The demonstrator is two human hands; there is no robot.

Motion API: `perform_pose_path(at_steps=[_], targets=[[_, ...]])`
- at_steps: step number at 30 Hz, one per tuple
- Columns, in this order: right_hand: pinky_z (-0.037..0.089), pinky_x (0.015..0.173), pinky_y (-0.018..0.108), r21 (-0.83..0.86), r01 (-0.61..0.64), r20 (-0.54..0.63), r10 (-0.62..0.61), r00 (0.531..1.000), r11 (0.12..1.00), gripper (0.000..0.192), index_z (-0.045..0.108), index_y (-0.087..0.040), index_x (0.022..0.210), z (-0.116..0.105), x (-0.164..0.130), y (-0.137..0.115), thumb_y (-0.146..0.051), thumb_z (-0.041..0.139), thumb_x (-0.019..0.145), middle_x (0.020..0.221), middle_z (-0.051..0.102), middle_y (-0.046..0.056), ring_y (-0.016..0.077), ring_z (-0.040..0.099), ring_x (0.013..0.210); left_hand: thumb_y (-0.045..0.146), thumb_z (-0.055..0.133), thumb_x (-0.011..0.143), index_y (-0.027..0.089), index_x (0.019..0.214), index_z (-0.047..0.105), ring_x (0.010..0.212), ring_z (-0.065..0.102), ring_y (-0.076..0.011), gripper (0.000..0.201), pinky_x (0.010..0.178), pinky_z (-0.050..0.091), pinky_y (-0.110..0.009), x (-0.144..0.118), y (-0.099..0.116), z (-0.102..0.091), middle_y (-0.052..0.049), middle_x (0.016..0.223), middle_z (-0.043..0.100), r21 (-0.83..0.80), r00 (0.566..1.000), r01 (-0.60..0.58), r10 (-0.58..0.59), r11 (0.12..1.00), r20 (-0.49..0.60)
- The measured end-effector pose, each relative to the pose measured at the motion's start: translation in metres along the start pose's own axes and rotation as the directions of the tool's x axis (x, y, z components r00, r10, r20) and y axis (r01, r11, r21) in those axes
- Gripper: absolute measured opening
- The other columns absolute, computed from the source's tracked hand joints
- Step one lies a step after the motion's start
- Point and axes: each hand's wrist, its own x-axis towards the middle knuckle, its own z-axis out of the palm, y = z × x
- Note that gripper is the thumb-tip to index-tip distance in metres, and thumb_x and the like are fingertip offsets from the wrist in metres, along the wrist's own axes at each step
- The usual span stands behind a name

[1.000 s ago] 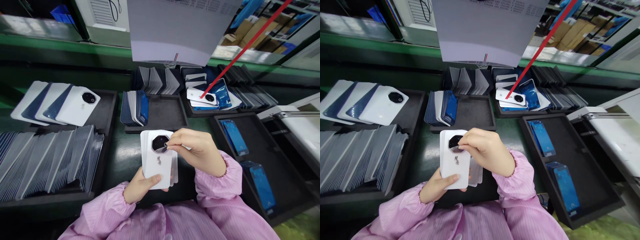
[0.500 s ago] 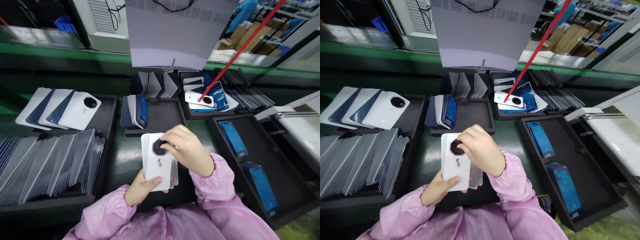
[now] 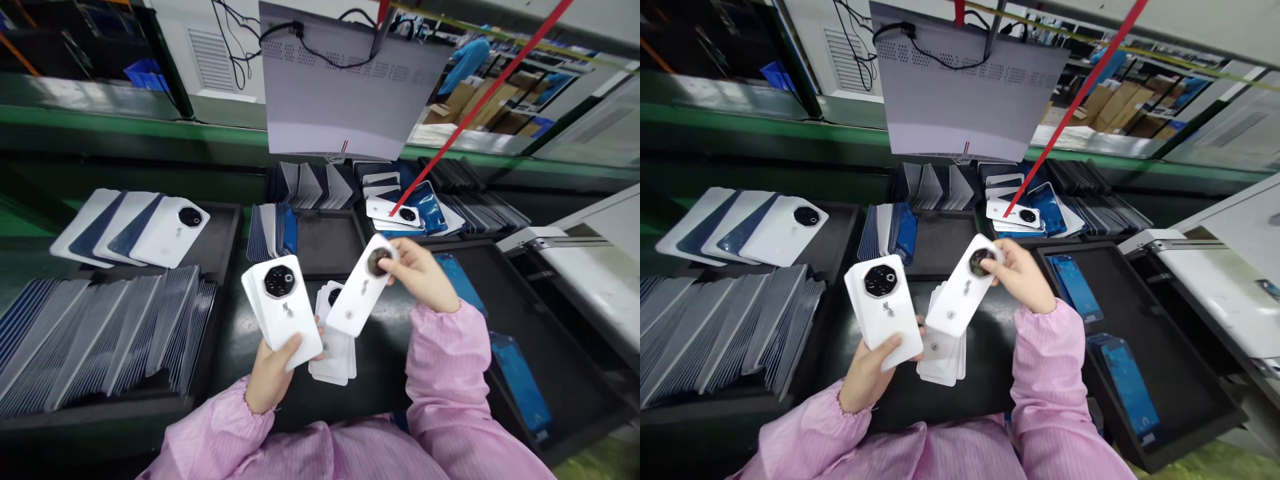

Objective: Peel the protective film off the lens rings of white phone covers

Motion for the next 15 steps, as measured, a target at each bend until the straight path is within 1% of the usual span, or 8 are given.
perform_pose_path(at_steps=[2, 3, 4, 6, 8, 10, 13, 15], targets=[[0.049, 0.055, 0.026, -0.232, 0.006, 0.155, 0.031, 0.987, 0.973, 0.018, 0.054, -0.015, 0.093, 0.015, -0.006, 0.011, -0.030, 0.059, 0.083, 0.077, 0.061, 0.002, 0.0131, 0.059, 0.060, 0.024, 0.066, 0.078, 0.018, 0.114, 0.059, 0.098, 0.064, -0.0309, 0.037, 0.066, 0.059, -0.038, 0.001, 0.004, 0.001, -0.012, 0.112, 0.066, -0.011, 0.997, -0.030, 0.029, 1.000, -0.070], [0.050, 0.060, 0.028, -0.362, 0.054, 0.201, 0.021, 0.979, 0.931, 0.015, 0.056, -0.015, 0.091, 0.027, -0.008, 0.017, -0.027, 0.061, 0.082, 0.077, 0.062, 0.002, 0.0149, 0.060, 0.064, 0.024, 0.066, 0.078, 0.019, 0.116, 0.057, 0.099, 0.064, -0.0309, 0.039, 0.067, 0.059, -0.038, 0.001, 0.004, 0.001, -0.012, 0.113, 0.066, -0.011, 0.996, -0.032, 0.031, 0.999, -0.081], [0.050, 0.066, 0.032, -0.428, 0.080, 0.208, 0.012, 0.978, 0.900, 0.013, 0.058, -0.015, 0.087, 0.039, -0.010, 0.022, -0.023, 0.063, 0.079, 0.077, 0.062, 0.003, 0.0175, 0.060, 0.069, 0.024, 0.066, 0.078, 0.019, 0.117, 0.056, 0.099, 0.064, -0.0313, 0.040, 0.068, 0.059, -0.039, 0.001, 0.004, 0.001, -0.012, 0.113, 0.066, -0.009, 0.997, -0.026, 0.025, 1.000, -0.078], [0.048, 0.077, 0.041, -0.504, 0.109, 0.174, -0.023, 0.985, 0.857, 0.014, 0.061, -0.013, 0.084, 0.058, -0.011, 0.029, -0.018, 0.068, 0.073, 0.083, 0.061, 0.008, 0.0237, 0.059, 0.082, 0.025, 0.067, 0.077, 0.017, 0.115, 0.058, 0.099, 0.064, -0.0325, 0.040, 0.067, 0.059, -0.040, 0.000, 0.003, 0.002, -0.013, 0.112, 0.066, 0.000, 0.999, 0.003, -0.003, 1.000, -0.042], [0.043, 0.087, 0.047, -0.536, 0.115, 0.108, -0.067, 0.992, 0.836, 0.020, 0.062, -0.011, 0.091, 0.067, -0.010, 0.027, -0.016, 0.068, 0.073, 0.095, 0.059, 0.013, 0.0283, 0.054, 0.095, 0.027, 0.068, 0.076, 0.015, 0.110, 0.060, 0.097, 0.064, -0.0339, 0.037, 0.066, 0.059, -0.041, 0.000, -0.001, 0.002, -0.015, 0.111, 0.066, 0.024, 0.999, 0.040, -0.040, 0.999, 0.012], [0.042, 0.091, 0.047, -0.516, 0.167, 0.040, -0.171, 0.984, 0.840, 0.023, 0.061, -0.013, 0.100, 0.066, -0.009, 0.015, -0.018, 0.064, 0.078, 0.104, 0.056, 0.014, 0.0276, 0.051, 0.102, 0.028, 0.069, 0.075, 0.014, 0.107, 0.062, 0.096, 0.064, -0.0345, 0.036, 0.065, 0.058, -0.041, 0.000, -0.004, 0.002, -0.016, 0.112, 0.066, 0.057, 0.996, 0.067, -0.070, 0.996, 0.049], [0.048, 0.082, 0.037, -0.353, 0.337, 0.009, -0.357, 0.934, 0.873, 0.018, 0.061, -0.018, 0.102, 0.061, -0.008, -0.016, -0.024, 0.059, 0.084, 0.100, 0.058, 0.008, 0.0214, 0.055, 0.097, 0.029, 0.068, 0.076, 0.014, 0.109, 0.062, 0.097, 0.064, -0.0344, 0.037, 0.064, 0.058, -0.041, 0.000, -0.009, 0.000, -0.016, 0.114, 0.065, 0.110, 0.992, 0.072, -0.083, 0.991, 0.097], [0.048, 0.078, 0.034, -0.266, 0.420, 0.061, -0.420, 0.905, 0.868, 0.014, 0.062, -0.018, 0.097, 0.063, -0.006, -0.037, -0.024, 0.061, 0.084, 0.095, 0.059, 0.006, 0.0191, 0.056, 0.091, 0.030, 0.067, 0.078, 0.013, 0.108, 0.063, 0.096, 0.064, -0.0335, 0.035, 0.065, 0.057, -0.041, 0.000, -0.011, -0.002, -0.016, 0.113, 0.065, 0.156, 0.989, 0.049, -0.070, 0.987, 0.131]])
